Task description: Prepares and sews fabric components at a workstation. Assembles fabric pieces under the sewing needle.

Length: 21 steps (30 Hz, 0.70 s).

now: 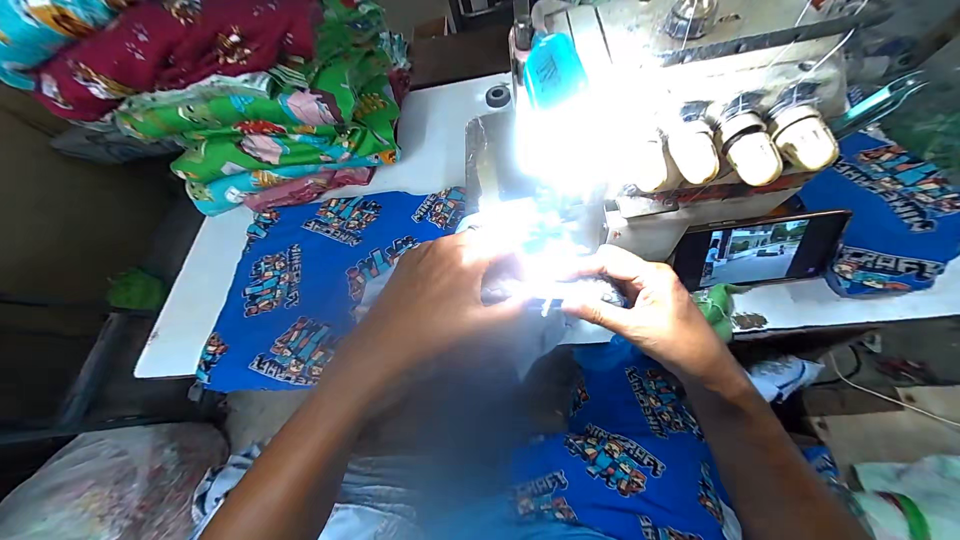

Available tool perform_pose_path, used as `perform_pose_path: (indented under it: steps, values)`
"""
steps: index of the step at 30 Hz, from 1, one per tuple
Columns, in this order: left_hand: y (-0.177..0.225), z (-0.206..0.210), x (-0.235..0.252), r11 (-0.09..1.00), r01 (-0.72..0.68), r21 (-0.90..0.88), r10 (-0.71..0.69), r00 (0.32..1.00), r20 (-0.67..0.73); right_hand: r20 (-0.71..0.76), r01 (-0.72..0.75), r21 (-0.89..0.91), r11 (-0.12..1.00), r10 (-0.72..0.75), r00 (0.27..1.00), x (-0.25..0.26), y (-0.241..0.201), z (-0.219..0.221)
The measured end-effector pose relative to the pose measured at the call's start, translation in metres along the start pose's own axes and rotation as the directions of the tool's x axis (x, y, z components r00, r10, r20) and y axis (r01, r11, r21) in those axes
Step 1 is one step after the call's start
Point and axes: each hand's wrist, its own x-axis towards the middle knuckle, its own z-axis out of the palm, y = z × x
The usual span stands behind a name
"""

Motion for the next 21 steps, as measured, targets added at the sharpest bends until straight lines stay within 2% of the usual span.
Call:
perform_pose_path:
  steps: [3,6,11,15,21]
  values:
    - [0.000,0.002,0.000,0.999,0.007,0.049,-0.007,1.000,0.002,-0.091,0.015,-0.095,0.995,-0.024,0.996,-0.003,0.003,0.013]
    - [-0.002,0.002,0.000,1.000,0.013,0.018,-0.012,1.000,-0.029,-0.150,0.001,-0.124,0.992,-0.020,0.989,-0.006,0.005,0.021]
    - [-0.006,0.004,0.003,0.998,0.027,-0.051,-0.030,0.998,-0.059,-0.235,-0.084,-0.120,0.989,0.054,0.971,-0.012,0.006,0.029]
    - [-0.011,0.008,0.012,0.997,-0.008,-0.075,0.001,0.995,-0.095,-0.285,-0.086,-0.095,0.992,0.055,0.957,-0.018,0.006,0.029]
    - [-0.003,0.009,0.023,0.999,0.041,-0.031,-0.044,0.994,-0.100,-0.303,-0.067,-0.006,0.998,0.062,0.951,-0.021,0.007,0.030]
